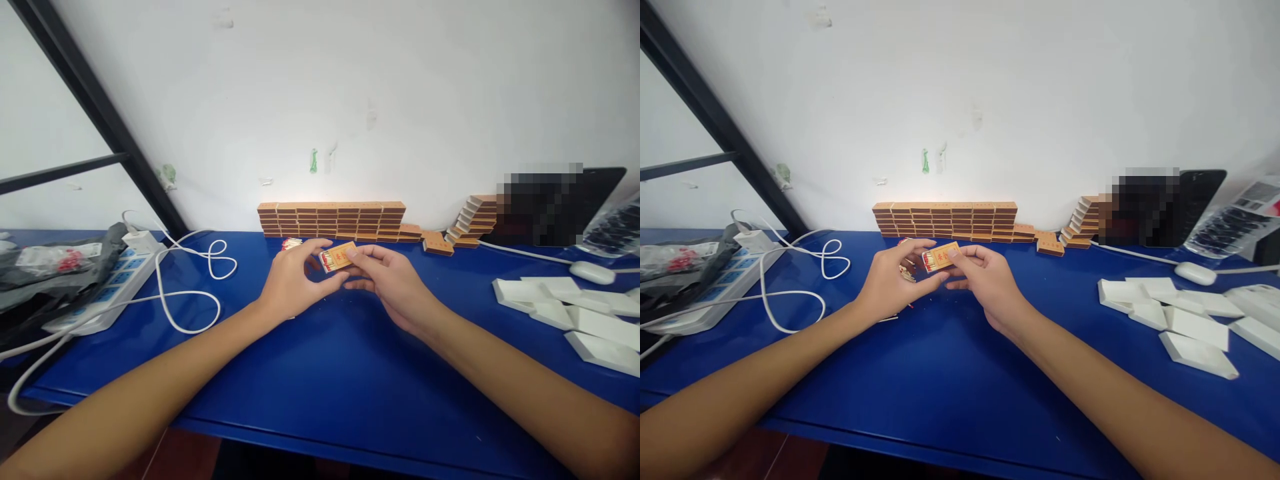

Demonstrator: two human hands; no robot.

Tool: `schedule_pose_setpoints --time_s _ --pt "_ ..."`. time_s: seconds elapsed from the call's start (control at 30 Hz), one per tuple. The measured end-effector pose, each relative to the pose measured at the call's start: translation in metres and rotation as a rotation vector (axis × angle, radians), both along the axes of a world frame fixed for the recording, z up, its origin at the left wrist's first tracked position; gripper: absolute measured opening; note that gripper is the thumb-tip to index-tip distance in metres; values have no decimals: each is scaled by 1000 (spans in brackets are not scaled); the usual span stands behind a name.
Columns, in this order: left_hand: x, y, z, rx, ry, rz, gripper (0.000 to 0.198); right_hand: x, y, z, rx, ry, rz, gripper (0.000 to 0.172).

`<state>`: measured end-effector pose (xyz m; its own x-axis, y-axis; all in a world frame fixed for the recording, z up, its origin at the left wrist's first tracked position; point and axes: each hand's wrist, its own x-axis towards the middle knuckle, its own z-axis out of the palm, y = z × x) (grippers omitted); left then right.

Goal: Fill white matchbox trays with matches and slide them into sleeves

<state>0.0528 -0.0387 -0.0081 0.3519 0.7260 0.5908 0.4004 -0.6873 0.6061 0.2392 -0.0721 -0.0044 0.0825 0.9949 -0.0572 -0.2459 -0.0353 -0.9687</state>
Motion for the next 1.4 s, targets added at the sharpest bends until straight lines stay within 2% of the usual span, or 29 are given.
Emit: schedule_pose_setpoints --time_s 0.1,0.17,0.43,0.53,0.63,0.77,0.93,1.0,1.1,1.17,1.23,1.33,1.4 --pt "2 3 2 -274 -144 -67 30 2 3 2 -56 5 -48 11" --pt "2 6 3 -399 -231 -117 29 3 4 3 -76 5 -60 10" --pt "1 11 2 -497 -256 -134 37 1 4 2 -66 7 -58 12" --pt "0 11 4 -473 -237 -141 37 0 4 3 -60 25 -82 16" --pt "-2 10 4 -366 -188 -152 38 1 5 5 -40 45 -103 20" --pt "-3 12 2 -302 -132 -222 46 2 4 4 19 28 -49 22" --pt "-4 18 -2 -258 -108 -256 45 -2 -2 0 113 -70 84 47" --pt "-4 20 -3 -250 -110 -242 44 -3 -3 -1 120 -80 90 45" --pt "-5 21 -3 -228 -107 -193 41 1 1 -1 111 -91 69 30" --pt "-5 20 -3 -191 -94 -159 38 9 9 1 90 -96 22 26" --pt "-6 19 -2 -146 -74 -138 34 23 21 4 71 -109 -85 22" --pt "-7 17 0 -93 -48 -140 29 59 45 8 79 -156 -361 10" --pt "-8 15 1 -71 -35 -147 27 88 60 8 91 -174 -556 12"
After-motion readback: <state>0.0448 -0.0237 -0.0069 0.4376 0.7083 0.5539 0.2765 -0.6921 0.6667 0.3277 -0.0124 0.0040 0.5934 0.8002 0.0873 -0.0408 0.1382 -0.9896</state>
